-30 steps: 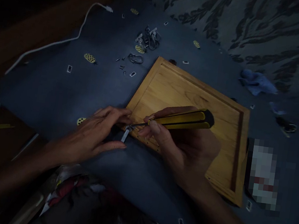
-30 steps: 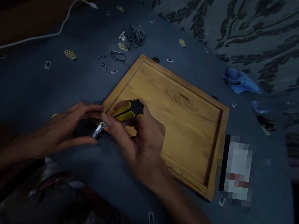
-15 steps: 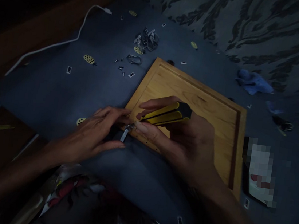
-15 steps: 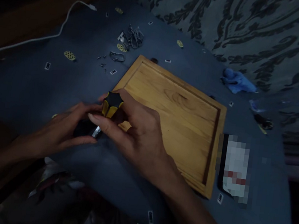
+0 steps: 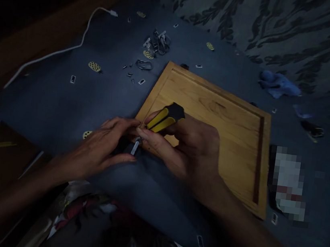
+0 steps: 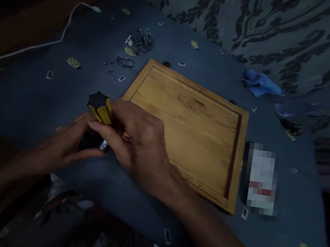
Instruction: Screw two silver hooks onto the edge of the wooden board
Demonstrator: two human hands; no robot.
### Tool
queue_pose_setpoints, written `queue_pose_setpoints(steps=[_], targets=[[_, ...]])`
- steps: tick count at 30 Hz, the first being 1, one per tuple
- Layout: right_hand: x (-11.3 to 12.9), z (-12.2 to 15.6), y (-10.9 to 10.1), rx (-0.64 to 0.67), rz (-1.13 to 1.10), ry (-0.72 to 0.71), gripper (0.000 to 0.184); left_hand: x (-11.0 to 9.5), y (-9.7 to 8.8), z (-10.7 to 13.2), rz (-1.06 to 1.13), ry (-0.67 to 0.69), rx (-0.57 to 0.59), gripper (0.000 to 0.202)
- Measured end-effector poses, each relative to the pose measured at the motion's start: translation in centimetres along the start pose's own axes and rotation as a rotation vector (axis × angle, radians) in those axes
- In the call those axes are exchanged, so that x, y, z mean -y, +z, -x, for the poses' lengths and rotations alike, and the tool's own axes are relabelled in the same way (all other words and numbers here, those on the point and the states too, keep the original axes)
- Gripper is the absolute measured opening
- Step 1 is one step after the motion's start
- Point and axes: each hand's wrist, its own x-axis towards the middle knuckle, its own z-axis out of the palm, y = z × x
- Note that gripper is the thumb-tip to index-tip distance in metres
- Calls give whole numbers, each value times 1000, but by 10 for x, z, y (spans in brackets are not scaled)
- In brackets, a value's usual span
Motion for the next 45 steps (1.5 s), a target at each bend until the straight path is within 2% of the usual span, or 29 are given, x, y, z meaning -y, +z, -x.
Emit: queue_pose_setpoints(steps=[3, 7, 11, 12, 16, 21, 28, 34, 39, 45], targets=[[-1, -2, 3, -17, -3, 12, 24, 0, 0, 0, 7, 6, -9, 51], [1, -2, 1, -42, -132, 71, 21, 1, -1, 0, 29, -37, 9, 54], [10, 3, -9, -320, -295, 224, 8, 2, 0, 2, 95, -67, 14, 61], [12, 6, -12, -356, -314, 248, 7, 3, 1, 2, 111, -68, 13, 61], [9, 22, -13, -278, -315, 292, 6, 6, 3, 4, 123, -67, -17, 62], [0, 36, -1, -264, -293, 198, 1, 6, 1, 4, 110, -80, 9, 64], [-3, 31, 3, -268, -283, 146, 2, 4, -2, 3, 123, -95, 24, 63], [-5, 29, 5, -230, -306, 206, 2, 3, -1, 3, 141, -89, 35, 62], [-5, 26, 5, -214, -286, 175, 3, 2, -1, 3, 156, -76, 28, 61], [-4, 24, 1, -142, -124, 80, 3, 2, -1, 2, 134, -61, 22, 61]])
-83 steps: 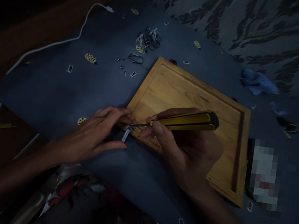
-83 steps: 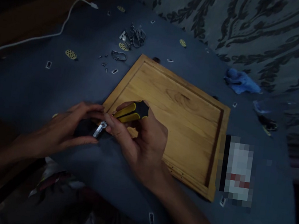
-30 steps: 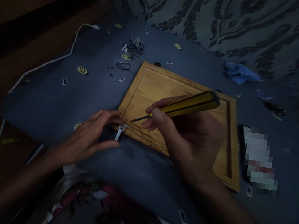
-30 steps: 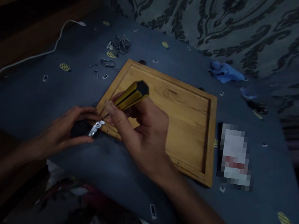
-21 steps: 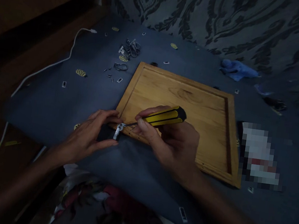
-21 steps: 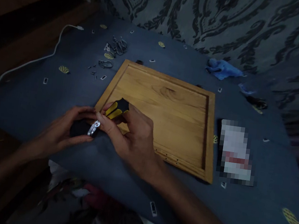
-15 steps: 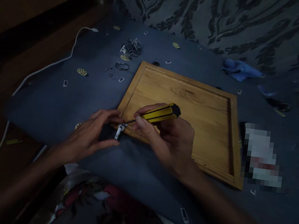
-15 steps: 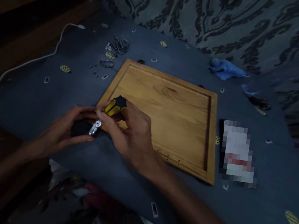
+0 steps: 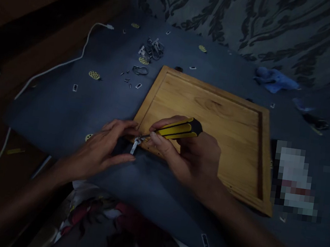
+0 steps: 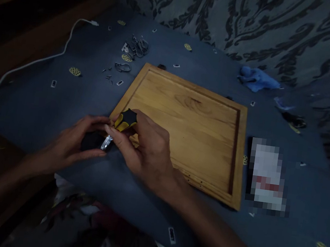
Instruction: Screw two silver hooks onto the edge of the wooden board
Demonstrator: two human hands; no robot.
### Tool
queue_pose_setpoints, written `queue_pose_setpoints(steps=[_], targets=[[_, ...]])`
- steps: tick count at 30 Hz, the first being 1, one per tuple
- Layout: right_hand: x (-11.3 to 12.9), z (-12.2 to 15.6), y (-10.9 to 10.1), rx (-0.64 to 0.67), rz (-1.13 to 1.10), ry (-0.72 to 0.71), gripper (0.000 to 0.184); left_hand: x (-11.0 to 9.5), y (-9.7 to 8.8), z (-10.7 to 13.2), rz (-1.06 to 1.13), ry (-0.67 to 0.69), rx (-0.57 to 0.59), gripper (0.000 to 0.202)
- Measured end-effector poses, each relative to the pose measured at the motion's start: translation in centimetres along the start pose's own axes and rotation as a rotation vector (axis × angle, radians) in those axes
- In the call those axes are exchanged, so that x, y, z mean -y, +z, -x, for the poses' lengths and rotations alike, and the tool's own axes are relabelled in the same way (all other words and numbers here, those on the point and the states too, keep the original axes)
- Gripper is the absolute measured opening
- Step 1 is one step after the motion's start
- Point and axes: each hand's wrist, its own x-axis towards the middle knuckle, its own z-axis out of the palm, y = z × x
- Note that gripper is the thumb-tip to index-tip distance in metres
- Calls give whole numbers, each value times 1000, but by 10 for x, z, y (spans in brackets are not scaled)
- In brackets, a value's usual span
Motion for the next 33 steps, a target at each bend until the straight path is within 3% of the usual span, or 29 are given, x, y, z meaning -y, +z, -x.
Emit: queue_pose_setpoints(steps=[6, 14, 19, 23, 28, 33], targets=[[-4, -10, -5, 81, 66, -78, 9, -1, 0, 0, -29, 7, -8, 60], [-5, -38, -15, 334, 29, -79, 27, -4, 0, -2, -25, 2, -16, 53], [-6, -44, -19, 392, 12, -33, 28, -3, -1, -2, -52, 5, -8, 52], [-1, -39, -19, 311, -75, -11, 23, -2, 0, -1, -24, -8, -7, 55], [9, -25, -24, -18, -203, 161, 6, -2, 0, 1, -8, -44, 12, 59], [2, -4, -26, -56, -239, 237, 10, -2, 0, 1, -36, -48, 18, 61]])
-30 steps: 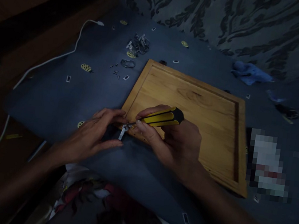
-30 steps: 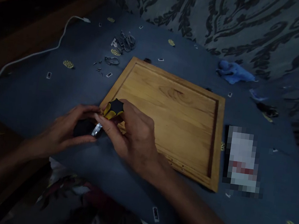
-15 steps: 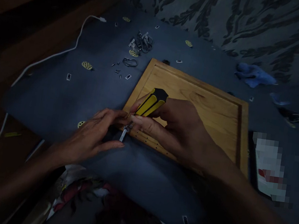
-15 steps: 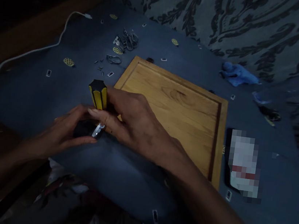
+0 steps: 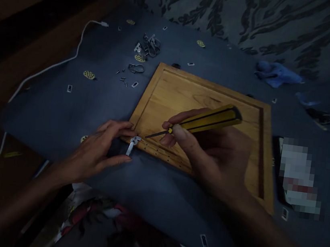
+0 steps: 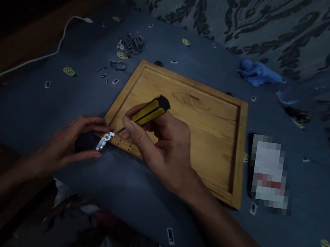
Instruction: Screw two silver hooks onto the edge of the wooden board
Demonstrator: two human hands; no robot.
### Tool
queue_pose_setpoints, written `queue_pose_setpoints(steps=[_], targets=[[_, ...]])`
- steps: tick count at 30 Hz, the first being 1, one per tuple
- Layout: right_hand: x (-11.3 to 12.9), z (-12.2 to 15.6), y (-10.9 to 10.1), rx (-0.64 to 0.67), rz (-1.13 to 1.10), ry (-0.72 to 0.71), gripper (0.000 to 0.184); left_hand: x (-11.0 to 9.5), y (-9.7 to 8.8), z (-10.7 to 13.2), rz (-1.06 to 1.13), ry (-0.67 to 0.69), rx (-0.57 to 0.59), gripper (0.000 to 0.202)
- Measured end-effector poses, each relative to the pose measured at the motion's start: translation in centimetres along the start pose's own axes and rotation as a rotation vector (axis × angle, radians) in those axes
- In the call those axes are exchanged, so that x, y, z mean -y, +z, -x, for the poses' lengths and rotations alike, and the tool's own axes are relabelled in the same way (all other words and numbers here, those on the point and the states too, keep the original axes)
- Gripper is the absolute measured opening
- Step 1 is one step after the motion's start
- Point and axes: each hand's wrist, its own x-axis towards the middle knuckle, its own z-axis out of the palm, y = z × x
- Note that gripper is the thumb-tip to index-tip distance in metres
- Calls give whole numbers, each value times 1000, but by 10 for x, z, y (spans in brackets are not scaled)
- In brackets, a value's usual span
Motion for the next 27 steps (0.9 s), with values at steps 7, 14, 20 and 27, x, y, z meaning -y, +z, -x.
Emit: queue_pose_setpoints(steps=[7, 14, 20, 27], targets=[[-15, 14, 7, -25, -148, 93, 4, 5, 2, 2, -23, 35, -34, 62], [-22, 17, 10, -49, -243, 89, 5, 2, -1, 1, -35, 30, -26, 61], [-22, 19, 11, -85, -274, 74, 5, 4, -1, 2, -65, 69, -35, 63], [-14, 20, 15, -55, -217, 16, 6, 4, -1, 1, -29, 63, -35, 64]])
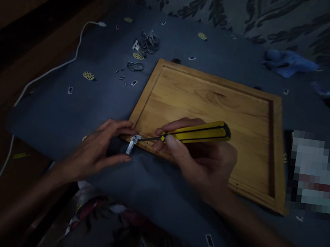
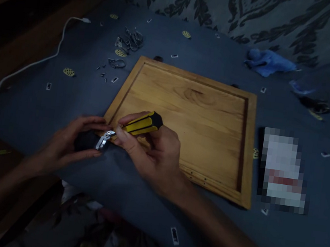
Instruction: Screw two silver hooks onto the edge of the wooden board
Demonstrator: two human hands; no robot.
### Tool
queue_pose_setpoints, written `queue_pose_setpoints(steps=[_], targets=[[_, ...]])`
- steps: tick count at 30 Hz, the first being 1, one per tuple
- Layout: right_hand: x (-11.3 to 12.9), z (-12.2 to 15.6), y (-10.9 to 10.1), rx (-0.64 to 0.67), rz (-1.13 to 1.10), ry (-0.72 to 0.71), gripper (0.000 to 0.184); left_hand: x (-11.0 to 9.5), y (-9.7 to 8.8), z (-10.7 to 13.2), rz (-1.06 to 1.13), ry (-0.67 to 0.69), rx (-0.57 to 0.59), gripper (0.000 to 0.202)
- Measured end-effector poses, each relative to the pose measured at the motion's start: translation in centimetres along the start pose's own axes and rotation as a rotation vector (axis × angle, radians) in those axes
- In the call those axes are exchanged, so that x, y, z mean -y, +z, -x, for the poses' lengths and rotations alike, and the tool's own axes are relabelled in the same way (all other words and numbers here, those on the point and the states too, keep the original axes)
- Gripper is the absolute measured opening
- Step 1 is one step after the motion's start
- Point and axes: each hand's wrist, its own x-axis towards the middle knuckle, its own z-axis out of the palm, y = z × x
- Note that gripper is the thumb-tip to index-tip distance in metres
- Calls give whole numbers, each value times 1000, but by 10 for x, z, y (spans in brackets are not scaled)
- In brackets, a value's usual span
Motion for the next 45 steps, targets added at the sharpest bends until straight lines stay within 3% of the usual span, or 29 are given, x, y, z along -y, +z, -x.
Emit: queue_pose_setpoints(steps=[10, 13, 17, 20, 24, 32, 37, 42, 45], targets=[[-8, 0, 5, 57, 100, -54, 5, 0, 0, 0, 24, 2, 8, 63], [-5, -3, 5, 68, 222, -133, 5, 0, 0, 0, 35, -9, -1, 62], [4, -13, 6, 181, 453, -300, 4, -1, 0, -1, 20, -3, 9, 60], [9, -20, 10, 231, 567, -336, 15, -3, 0, -2, -23, 21, -7, 56], [11, -28, 18, 246, 532, -331, 20, -3, 0, -3, -56, 5, -12, 53], [17, -45, 16, 440, 462, -228, 31, -3, -1, -3, 10, -18, 8, 54], [19, -53, 13, 497, 447, -247, 35, -3, 0, -4, 18, -18, 1, 55], [25, -59, 14, 547, 404, -252, 51, -2, 0, -4, 0, 6, -12, 55], [25, -62, 12, 608, 458, -266, 48, -2, 0, -4, -9, 13, -8, 54]])
